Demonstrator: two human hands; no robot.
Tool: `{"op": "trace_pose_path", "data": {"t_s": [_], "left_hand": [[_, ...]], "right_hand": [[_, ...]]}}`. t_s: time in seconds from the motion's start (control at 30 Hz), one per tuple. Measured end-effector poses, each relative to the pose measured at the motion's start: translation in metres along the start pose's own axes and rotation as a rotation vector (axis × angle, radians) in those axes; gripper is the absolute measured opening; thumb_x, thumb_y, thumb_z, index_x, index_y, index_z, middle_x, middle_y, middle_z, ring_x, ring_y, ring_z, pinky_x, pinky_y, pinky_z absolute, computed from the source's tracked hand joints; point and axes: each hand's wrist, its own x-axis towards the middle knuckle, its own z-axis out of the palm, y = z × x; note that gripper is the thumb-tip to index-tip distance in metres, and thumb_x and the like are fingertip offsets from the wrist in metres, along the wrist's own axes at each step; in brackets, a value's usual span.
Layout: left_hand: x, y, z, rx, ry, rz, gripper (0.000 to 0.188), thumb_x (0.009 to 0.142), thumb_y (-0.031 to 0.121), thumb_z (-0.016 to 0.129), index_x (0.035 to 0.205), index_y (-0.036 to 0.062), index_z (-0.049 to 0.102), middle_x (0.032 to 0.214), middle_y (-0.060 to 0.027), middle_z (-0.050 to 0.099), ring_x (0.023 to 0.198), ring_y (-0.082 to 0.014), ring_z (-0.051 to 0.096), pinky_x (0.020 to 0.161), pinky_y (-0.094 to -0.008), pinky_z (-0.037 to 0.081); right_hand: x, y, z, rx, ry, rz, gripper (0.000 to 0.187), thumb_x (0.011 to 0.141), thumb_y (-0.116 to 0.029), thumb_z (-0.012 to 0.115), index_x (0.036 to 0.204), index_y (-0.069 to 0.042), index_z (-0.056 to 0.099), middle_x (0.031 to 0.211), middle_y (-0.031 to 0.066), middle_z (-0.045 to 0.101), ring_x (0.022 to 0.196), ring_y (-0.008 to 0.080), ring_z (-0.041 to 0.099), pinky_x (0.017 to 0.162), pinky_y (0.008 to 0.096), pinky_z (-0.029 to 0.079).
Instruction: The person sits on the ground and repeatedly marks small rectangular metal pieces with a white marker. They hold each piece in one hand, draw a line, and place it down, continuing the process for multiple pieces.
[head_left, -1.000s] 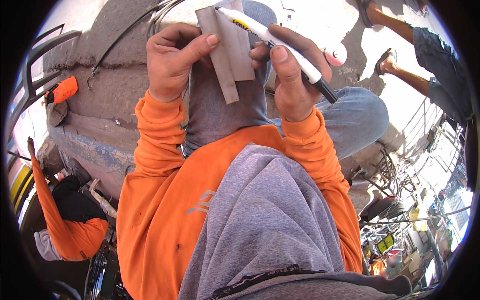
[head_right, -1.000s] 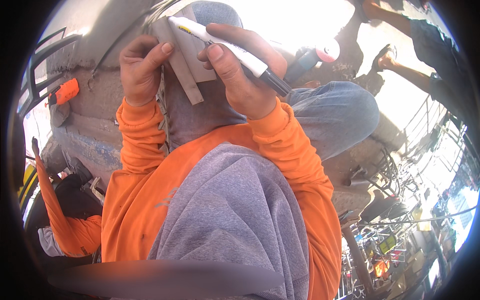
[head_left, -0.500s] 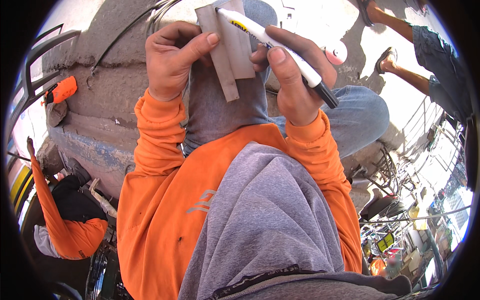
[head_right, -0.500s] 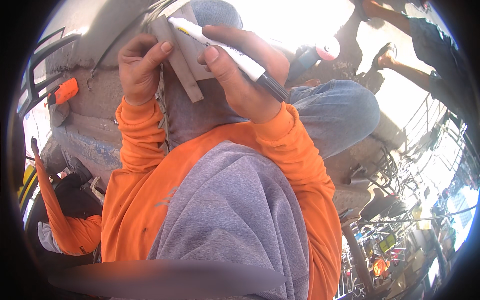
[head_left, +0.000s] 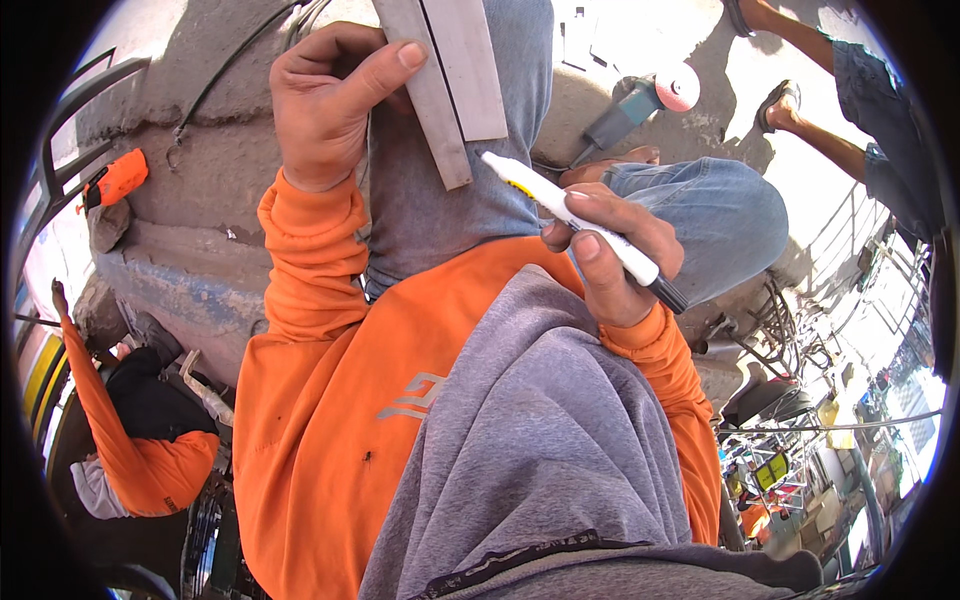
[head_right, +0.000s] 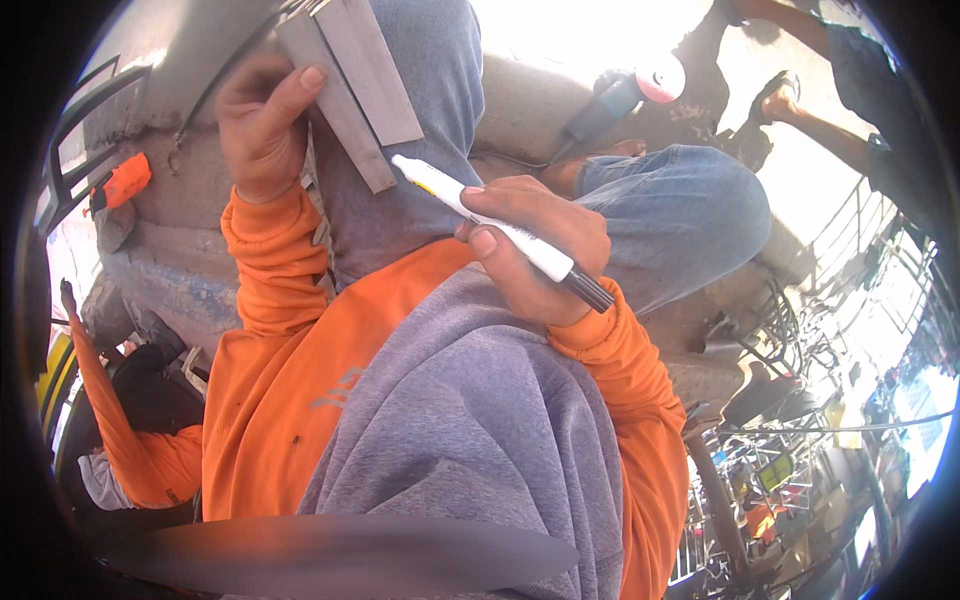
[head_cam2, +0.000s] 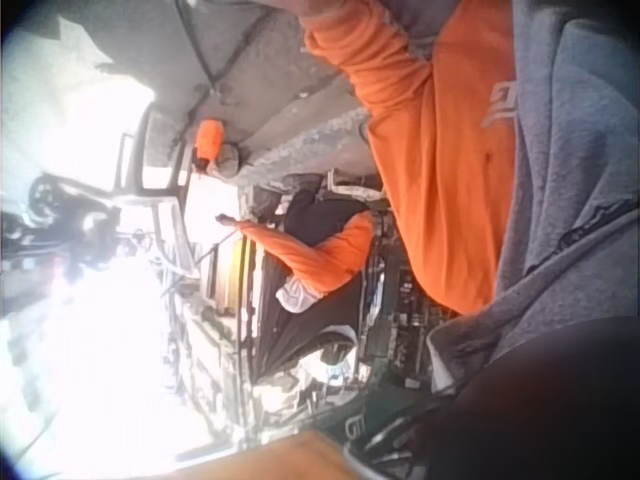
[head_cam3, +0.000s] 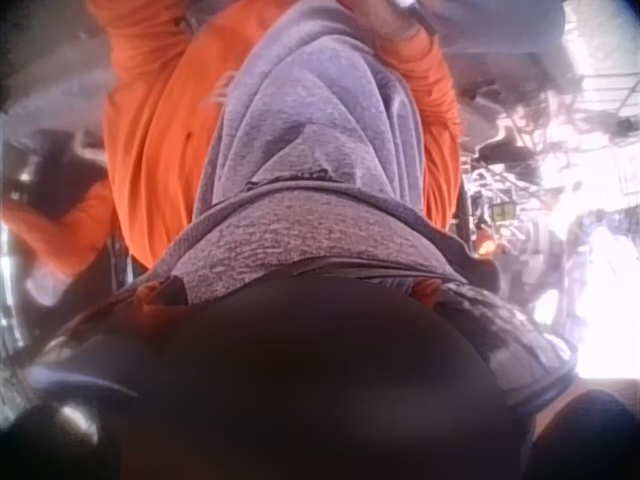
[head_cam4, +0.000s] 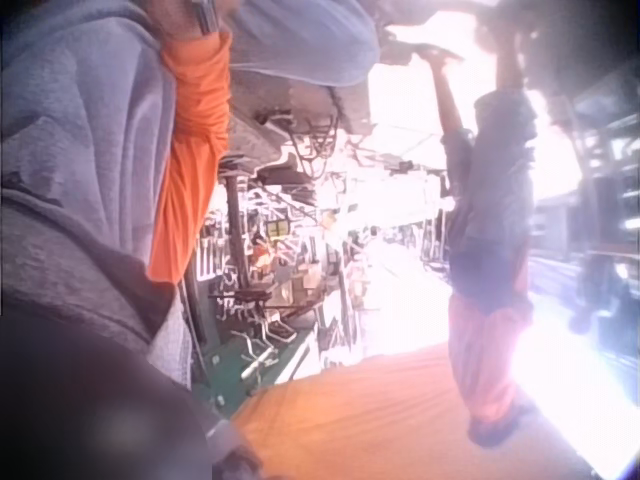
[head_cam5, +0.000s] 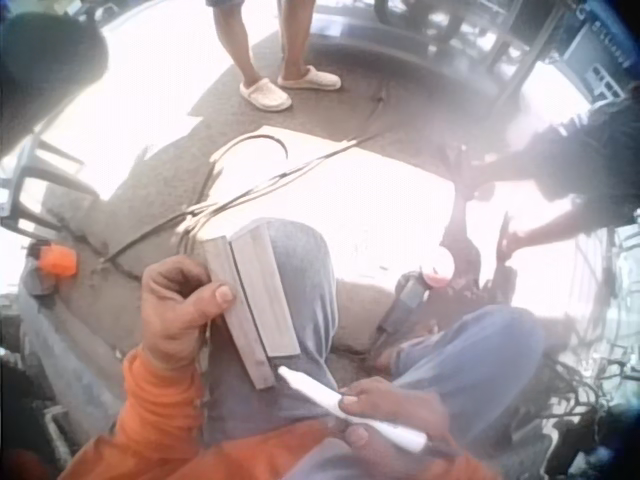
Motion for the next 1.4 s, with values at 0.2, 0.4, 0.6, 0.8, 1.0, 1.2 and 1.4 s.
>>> {"op": "trace_pose_path", "data": {"t_s": [0.2, 0.4, 0.6, 0.8, 1.0, 1.2, 1.4], "left_hand": [[0.003, 0.002, 0.002, 0.003, -0.025, -0.013, 0.014, 0.082, 0.010, 0.077, 0.082, -0.0012, 0.067, 0.071, -0.0069, 0.068, 0.058, -0.0101, 0.062, 0.055, -0.0210, 0.047], [0.002, 0.004, 0.001, -0.012, -0.024, -0.038, 0.014, 0.082, 0.009, 0.076, 0.081, -0.0016, 0.067, 0.070, -0.0068, 0.067, 0.058, -0.0100, 0.062, 0.055, -0.0210, 0.046], [0.000, 0.004, 0.001, -0.003, -0.015, -0.040, 0.015, 0.083, 0.009, 0.076, 0.081, -0.0016, 0.066, 0.070, -0.0067, 0.067, 0.057, -0.0097, 0.061, 0.054, -0.0205, 0.046], [0.001, 0.004, 0.001, -0.003, -0.015, -0.036, 0.015, 0.082, 0.010, 0.076, 0.082, -0.0015, 0.067, 0.070, -0.0066, 0.067, 0.057, -0.0098, 0.061, 0.054, -0.0203, 0.046], [0.001, 0.005, 0.000, 0.023, -0.010, -0.018, 0.015, 0.082, 0.011, 0.077, 0.082, -0.0013, 0.067, 0.070, -0.0065, 0.067, 0.057, -0.0097, 0.062, 0.053, -0.0203, 0.046], [0.001, 0.005, -0.002, 0.032, -0.021, 0.008, 0.015, 0.082, 0.010, 0.076, 0.081, -0.0011, 0.067, 0.070, -0.0062, 0.067, 0.057, -0.0089, 0.060, 0.053, -0.0201, 0.045], [0.000, 0.004, 0.002, -0.031, 0.029, -0.035, 0.015, 0.082, 0.009, 0.076, 0.081, -0.0014, 0.066, 0.071, -0.0063, 0.067, 0.058, -0.0090, 0.060, 0.053, -0.0204, 0.045]], "right_hand": [[0.042, 0.009, 0.013, 0.082, 0.065, -0.126, 0.028, 0.090, -0.015, 0.068, 0.112, 0.003, 0.064, 0.091, 0.0140, 0.070, 0.083, 0.0175, 0.069, 0.073, 0.0274, 0.054], [0.071, 0.014, 0.028, 0.089, 0.020, -0.146, 0.035, 0.092, -0.017, 0.063, 0.117, 0.008, 0.058, 0.087, 0.0168, 0.070, 0.081, 0.0204, 0.067, 0.076, 0.0320, 0.054], [0.074, 0.009, 0.030, 0.037, 0.006, -0.145, 0.034, 0.092, -0.017, 0.062, 0.116, 0.007, 0.059, 0.086, 0.0160, 0.070, 0.080, 0.0196, 0.067, 0.076, 0.0306, 0.054], [0.073, 0.010, 0.028, -0.021, -0.017, -0.117, 0.034, 0.092, -0.018, 0.062, 0.116, 0.007, 0.060, 0.087, 0.0154, 0.070, 0.081, 0.0195, 0.067, 0.077, 0.0298, 0.054], [0.059, -0.002, 0.016, -0.137, -0.086, -0.010, 0.035, 0.092, -0.017, 0.063, 0.116, 0.007, 0.060, 0.088, 0.0156, 0.070, 0.082, 0.0199, 0.068, 0.077, 0.0298, 0.055], [0.018, -0.003, -0.006, -0.193, -0.233, 0.088, 0.030, 0.091, -0.016, 0.064, 0.112, 0.005, 0.063, 0.090, 0.0180, 0.069, 0.085, 0.0220, 0.069, 0.076, 0.0312, 0.055], [0.002, -0.003, -0.013, -0.022, -0.036, 0.009, 0.032, 0.089, -0.018, 0.067, 0.113, 0.002, 0.063, 0.092, 0.0157, 0.071, 0.084, 0.0200, 0.068, 0.074, 0.0311, 0.054]]}}
